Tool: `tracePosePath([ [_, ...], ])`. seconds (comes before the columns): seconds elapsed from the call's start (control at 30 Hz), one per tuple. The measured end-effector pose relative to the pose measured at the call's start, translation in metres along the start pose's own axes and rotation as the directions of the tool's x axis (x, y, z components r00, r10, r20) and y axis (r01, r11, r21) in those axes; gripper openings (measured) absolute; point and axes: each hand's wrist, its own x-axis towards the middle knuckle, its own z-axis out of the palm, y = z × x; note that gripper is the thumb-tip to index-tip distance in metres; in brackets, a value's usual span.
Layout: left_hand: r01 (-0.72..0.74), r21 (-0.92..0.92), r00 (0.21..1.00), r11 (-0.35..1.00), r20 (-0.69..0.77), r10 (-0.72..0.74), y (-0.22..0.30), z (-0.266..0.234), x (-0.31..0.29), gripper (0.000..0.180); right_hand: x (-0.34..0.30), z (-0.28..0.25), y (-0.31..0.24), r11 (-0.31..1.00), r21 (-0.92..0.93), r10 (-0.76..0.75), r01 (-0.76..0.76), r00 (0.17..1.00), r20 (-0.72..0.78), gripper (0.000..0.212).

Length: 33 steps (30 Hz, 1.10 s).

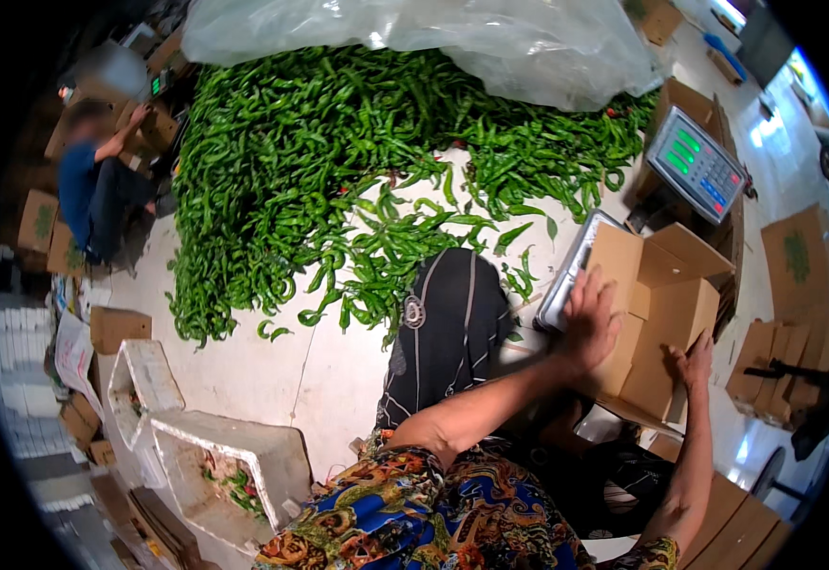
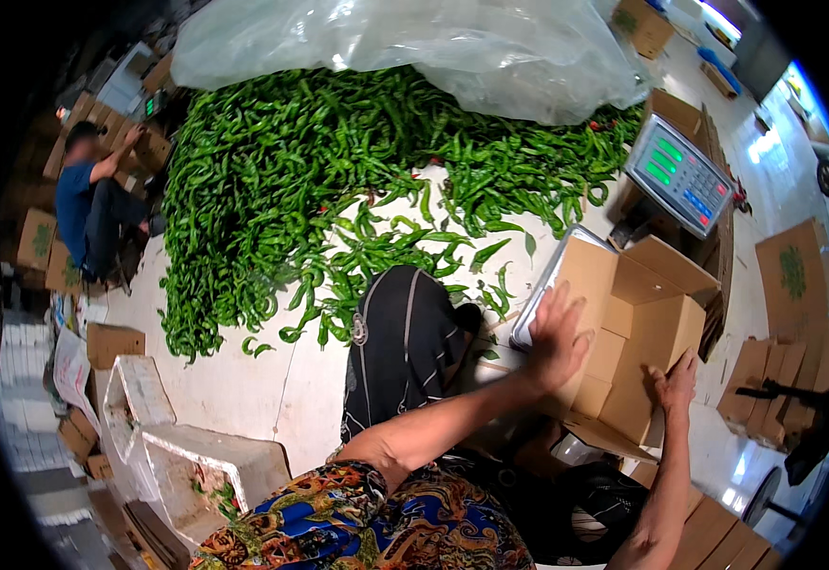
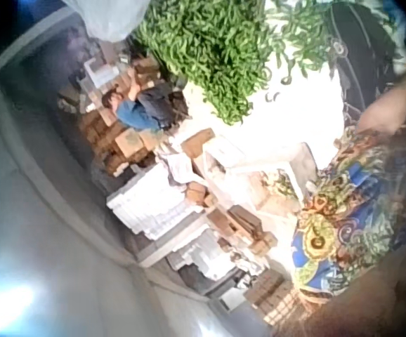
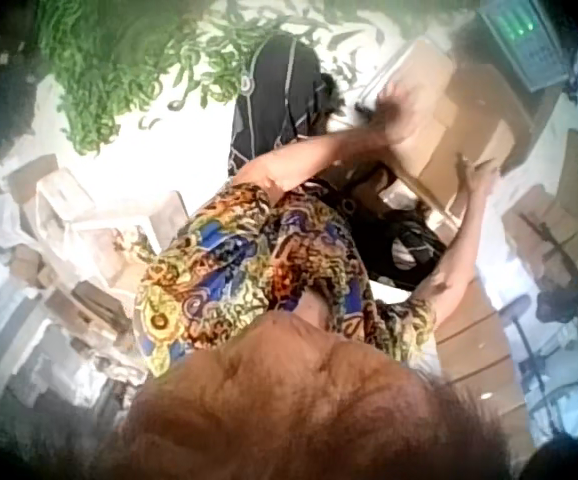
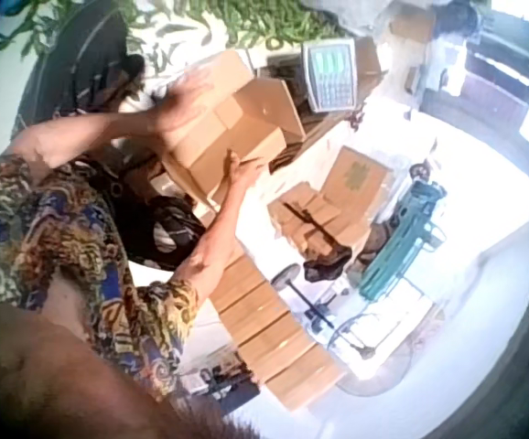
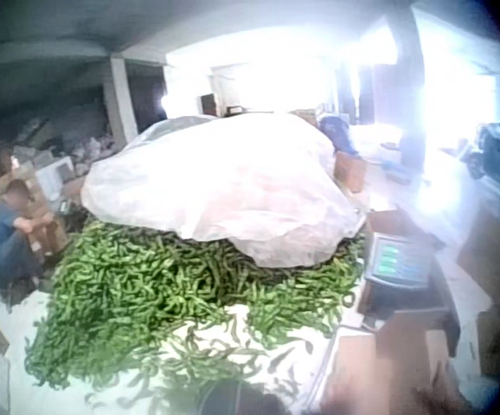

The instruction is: The person unfolds a flattened cardboard box, seals the bottom using a tape dispenser, and places it on a digital scale before filling it with handfuls of green peppers gathered from a pile on the floor.

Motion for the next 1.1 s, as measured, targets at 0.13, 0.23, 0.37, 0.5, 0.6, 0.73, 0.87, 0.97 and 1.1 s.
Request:
tracePosePath([
  [0.13, -0.119, -0.121, 0.989, 0.986, 0.075, 0.128, 0.035, -0.06, -0.009, 0.053, 0.006, -0.007, 0.005, 0.98, 0.139, -0.153, 0.145, 0.987, 0.048, 0.099],
  [0.23, -0.33, -0.163, 0.942, 0.93, 0.011, 0.336, 0.047, -0.096, -0.022, 0.048, 0.006, -0.018, -0.011, 0.993, 0.008, -0.113, 0.114, 0.978, 0.175, 0.097],
  [0.37, -0.43, -0.362, 0.872, 0.827, 0.069, 0.484, 0.065, -0.189, -0.031, 0.026, -0.003, -0.06, -0.04, 0.976, 0.115, -0.209, 0.184, 0.943, 0.259, 0.072],
  [0.5, 0.101, -0.467, 0.994, 0.878, 0.01, -0.109, 0.033, -0.289, -0.032, 0.023, -0.055, -0.103, -0.101, 0.848, 0.395, -0.394, 0.354, 0.919, 0.023, 0.052],
  [0.6, 0.413, -0.603, 0.822, 0.682, -0.076, -0.565, -0.067, -0.318, -0.044, 0.027, -0.118, -0.129, -0.172, 0.746, 0.5, -0.489, 0.44, 0.872, -0.037, 0.04],
  [0.73, 0.798, -0.48, 0.45, 0.364, 0.072, -0.89, -0.222, -0.299, -0.145, 0.027, -0.195, -0.156, -0.237, 0.669, 0.505, -0.657, 0.545, 0.752, 0.059, 0.016],
  [0.87, 0.791, -0.338, 0.604, 0.51, 0.295, -0.74, -0.278, -0.213, -0.216, 0.04, -0.205, -0.082, -0.235, 0.69, 0.479, -0.72, 0.542, 0.58, 0.381, 0.027],
  [0.97, 0.599, -0.251, 0.8, 0.76, 0.213, -0.56, -0.314, -0.145, -0.214, 0.039, -0.194, 0.003, -0.225, 0.643, 0.438, -0.766, 0.628, 0.507, 0.396, 0.031],
  [1.1, 0.35, 0.093, 0.864, 0.932, 0.352, -0.36, -0.311, -0.12, -0.155, 0.048, -0.188, 0.135, -0.202, 0.558, 0.197, -0.828, 0.806, 0.526, 0.193, 0.032],
])
